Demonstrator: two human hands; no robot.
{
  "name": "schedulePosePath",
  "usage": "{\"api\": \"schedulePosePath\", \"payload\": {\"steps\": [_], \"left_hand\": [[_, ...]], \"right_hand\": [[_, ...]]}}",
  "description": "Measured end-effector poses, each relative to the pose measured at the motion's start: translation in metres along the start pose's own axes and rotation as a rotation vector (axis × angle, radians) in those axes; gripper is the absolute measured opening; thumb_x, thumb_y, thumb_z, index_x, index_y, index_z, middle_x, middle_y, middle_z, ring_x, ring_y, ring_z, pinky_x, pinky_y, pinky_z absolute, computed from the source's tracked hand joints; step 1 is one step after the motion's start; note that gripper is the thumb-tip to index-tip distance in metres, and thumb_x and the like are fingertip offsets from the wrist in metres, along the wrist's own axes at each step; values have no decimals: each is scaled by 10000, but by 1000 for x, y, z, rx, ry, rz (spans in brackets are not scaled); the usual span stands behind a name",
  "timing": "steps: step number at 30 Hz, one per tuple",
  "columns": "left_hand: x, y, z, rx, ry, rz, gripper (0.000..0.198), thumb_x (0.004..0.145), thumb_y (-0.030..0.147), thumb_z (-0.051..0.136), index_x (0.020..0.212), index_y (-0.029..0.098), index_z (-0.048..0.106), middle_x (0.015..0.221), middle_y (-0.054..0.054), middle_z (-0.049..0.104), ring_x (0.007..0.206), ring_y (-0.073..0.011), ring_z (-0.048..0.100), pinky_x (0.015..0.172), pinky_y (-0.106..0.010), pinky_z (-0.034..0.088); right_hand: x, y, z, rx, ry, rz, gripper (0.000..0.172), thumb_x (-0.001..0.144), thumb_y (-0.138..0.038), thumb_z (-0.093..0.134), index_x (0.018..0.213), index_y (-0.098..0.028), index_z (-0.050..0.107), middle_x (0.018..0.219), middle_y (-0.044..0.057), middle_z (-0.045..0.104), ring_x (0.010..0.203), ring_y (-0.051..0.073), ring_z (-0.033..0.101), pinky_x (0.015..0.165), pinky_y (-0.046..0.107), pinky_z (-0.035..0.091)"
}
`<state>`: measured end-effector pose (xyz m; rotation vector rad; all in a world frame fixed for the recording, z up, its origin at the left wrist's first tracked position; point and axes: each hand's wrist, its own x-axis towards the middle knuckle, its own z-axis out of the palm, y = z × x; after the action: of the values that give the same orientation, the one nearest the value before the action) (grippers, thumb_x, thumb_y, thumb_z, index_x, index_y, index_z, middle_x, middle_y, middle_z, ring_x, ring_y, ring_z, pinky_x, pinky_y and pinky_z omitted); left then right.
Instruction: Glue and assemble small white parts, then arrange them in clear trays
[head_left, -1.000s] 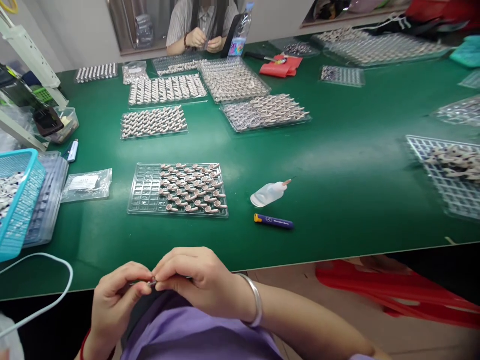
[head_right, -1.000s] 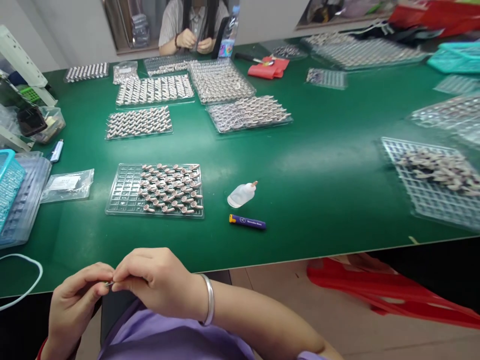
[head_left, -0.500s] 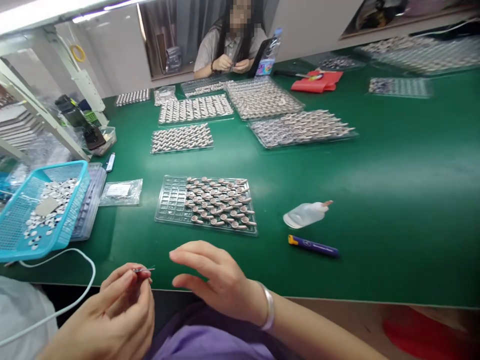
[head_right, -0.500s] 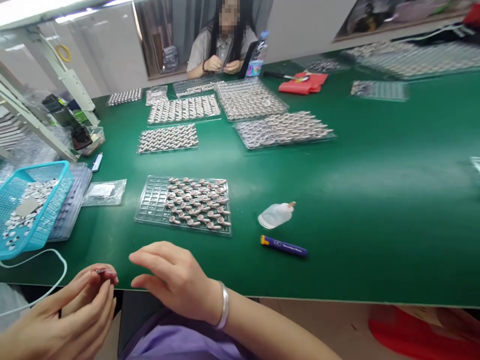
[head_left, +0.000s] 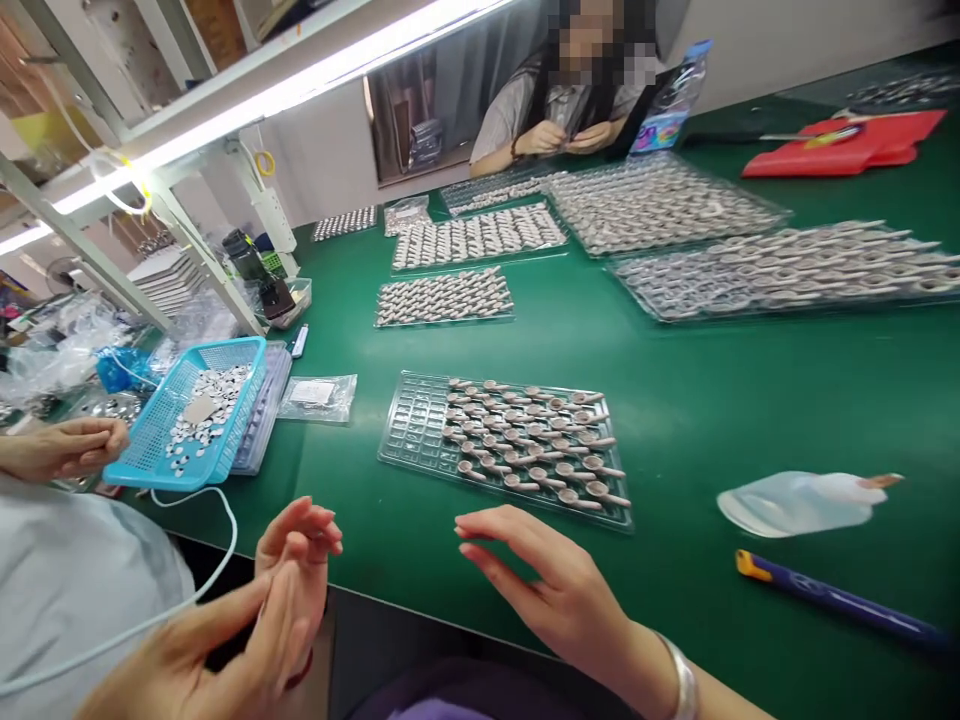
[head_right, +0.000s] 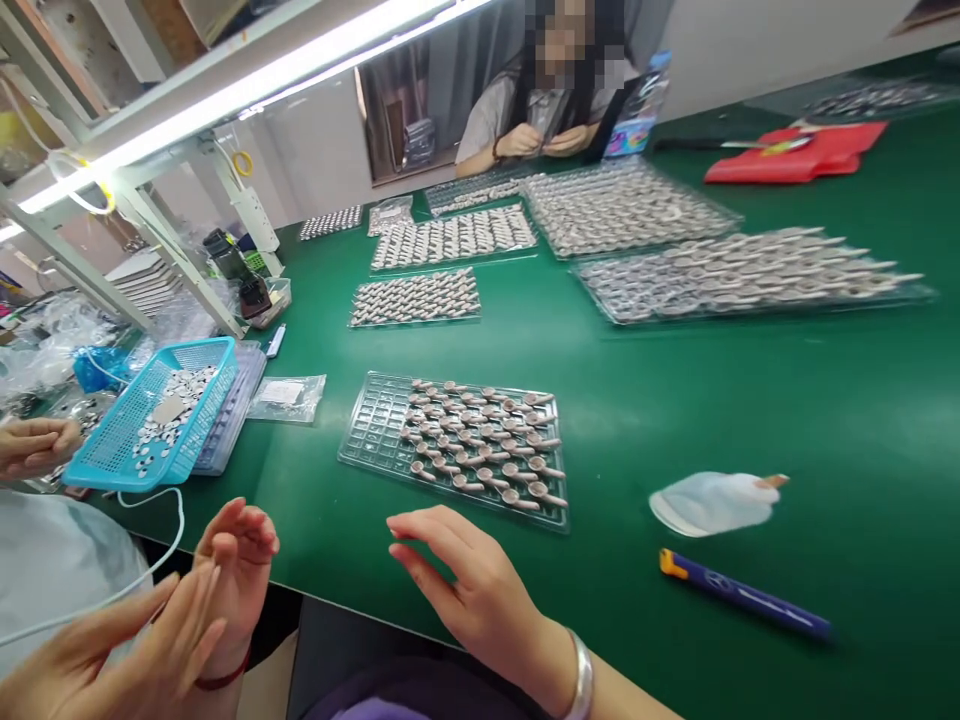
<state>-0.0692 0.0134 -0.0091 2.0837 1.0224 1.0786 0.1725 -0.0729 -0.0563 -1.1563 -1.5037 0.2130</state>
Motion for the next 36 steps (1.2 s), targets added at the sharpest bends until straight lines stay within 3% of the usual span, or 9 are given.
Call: {"api": "schedulePosePath", "payload": {"steps": [4,7,16,36], "left_hand": [[-7,-25,39,-143,47,-179,400,924,500,519,909,158,726,589,-43,677,508,-150,630,473,-281,531],[-9,-34,50,-226,49,-274,368,883,478,596,865,132,719,576,-29,660,508,-125,605,492,-241,514],[-13,-28,51,-341,2,-359,290,841,430,660,837,153,746,630,-30,652,568,-109,579,548,-210,482],[-17,-30,52,-284,-56,-299,248,868,387,641,856,164,749,678,-35,639,601,-118,587,565,-220,460]], "right_hand": [[-2,3,3,-28,-10,-18,142,950,-182,548,1062,-219,627,890,44,716,786,157,708,701,225,597],[-2,7,4,-80,6,-48,162,955,-162,531,1077,-215,624,883,41,715,773,152,708,702,224,594],[0,12,5,-184,41,-105,144,962,-171,525,1055,-194,632,875,46,719,750,148,715,713,217,592],[-4,13,7,-198,4,-134,133,973,-164,511,1042,-185,622,880,52,713,751,138,710,721,211,586]]}}
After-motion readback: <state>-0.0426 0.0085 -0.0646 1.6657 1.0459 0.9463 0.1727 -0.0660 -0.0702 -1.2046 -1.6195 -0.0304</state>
